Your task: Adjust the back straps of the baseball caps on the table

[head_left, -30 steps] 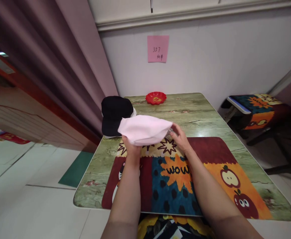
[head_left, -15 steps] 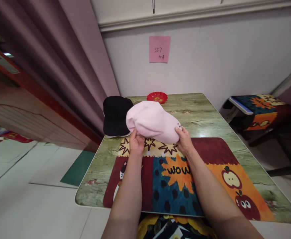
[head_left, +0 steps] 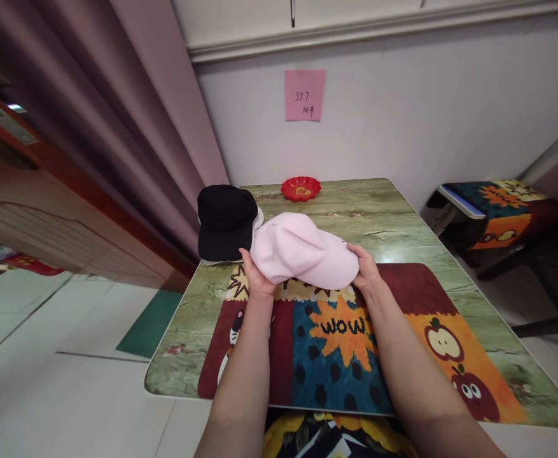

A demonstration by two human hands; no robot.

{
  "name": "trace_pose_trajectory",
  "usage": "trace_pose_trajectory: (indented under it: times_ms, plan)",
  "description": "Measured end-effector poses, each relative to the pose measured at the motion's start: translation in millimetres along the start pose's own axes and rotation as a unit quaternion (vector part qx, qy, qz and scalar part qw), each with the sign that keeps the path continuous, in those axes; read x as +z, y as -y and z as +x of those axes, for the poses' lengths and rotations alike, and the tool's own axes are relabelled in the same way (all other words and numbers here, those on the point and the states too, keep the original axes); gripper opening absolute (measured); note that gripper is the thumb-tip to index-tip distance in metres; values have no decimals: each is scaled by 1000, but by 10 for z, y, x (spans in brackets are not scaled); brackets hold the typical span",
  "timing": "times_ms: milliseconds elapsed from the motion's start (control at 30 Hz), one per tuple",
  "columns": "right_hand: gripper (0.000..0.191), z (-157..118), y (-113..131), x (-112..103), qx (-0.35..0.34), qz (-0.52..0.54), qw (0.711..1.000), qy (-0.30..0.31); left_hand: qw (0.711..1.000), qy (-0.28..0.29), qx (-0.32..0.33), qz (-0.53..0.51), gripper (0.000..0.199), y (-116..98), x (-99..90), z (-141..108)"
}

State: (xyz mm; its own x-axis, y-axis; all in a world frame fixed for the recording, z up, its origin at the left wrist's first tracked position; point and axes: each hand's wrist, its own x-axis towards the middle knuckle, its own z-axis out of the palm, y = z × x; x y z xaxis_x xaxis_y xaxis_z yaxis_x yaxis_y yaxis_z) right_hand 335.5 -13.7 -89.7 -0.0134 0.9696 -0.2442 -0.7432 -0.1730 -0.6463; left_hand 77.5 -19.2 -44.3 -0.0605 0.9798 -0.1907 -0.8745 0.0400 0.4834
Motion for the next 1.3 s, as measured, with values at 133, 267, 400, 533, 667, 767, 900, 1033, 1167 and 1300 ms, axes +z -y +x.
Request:
trace_pose_trajectory:
  times_ms: [133, 267, 400, 533, 667, 767, 900, 1033, 1167, 1300]
  plan:
    - [29, -69, 27, 60, 9, 56, 998, 26, 996, 59, 68, -3, 82, 0, 48, -86]
    - [31, -66, -45, 107, 32, 16, 999, 3, 991, 89, 102, -7, 87, -1, 80, -181]
    - [27, -14, -124, 119, 22, -17, 998, -48, 990, 102, 97, -5, 90, -5, 135, -243]
    - [29, -5, -106, 107, 16, 0, 998, -63, 994, 81, 76, -2, 97, -37, 192, -257]
    - [33, -41, -99, 125, 39, 9, 999, -27, 998, 23, 63, -16, 90, -10, 158, -185]
    - [41, -70, -123, 178, 47, 23, 998, 20, 997, -74, 27, -16, 79, 73, 48, -74]
    - [47, -92, -133, 236, 24, 47, 998, 28, 989, -147, 8, -14, 65, 161, -78, 59]
    - [46, -91, -125, 216, 13, 45, 998, 32, 987, -156, -35, -18, 35, 209, -23, 72]
    - [35, -83, -150, 164, 29, -30, 999, 34, 994, -97, -46, -3, 31, 245, 106, -53]
    - [28, -105, -170, 158, 52, -78, 995, 44, 1000, 8, -1, 7, 54, 173, 96, -179]
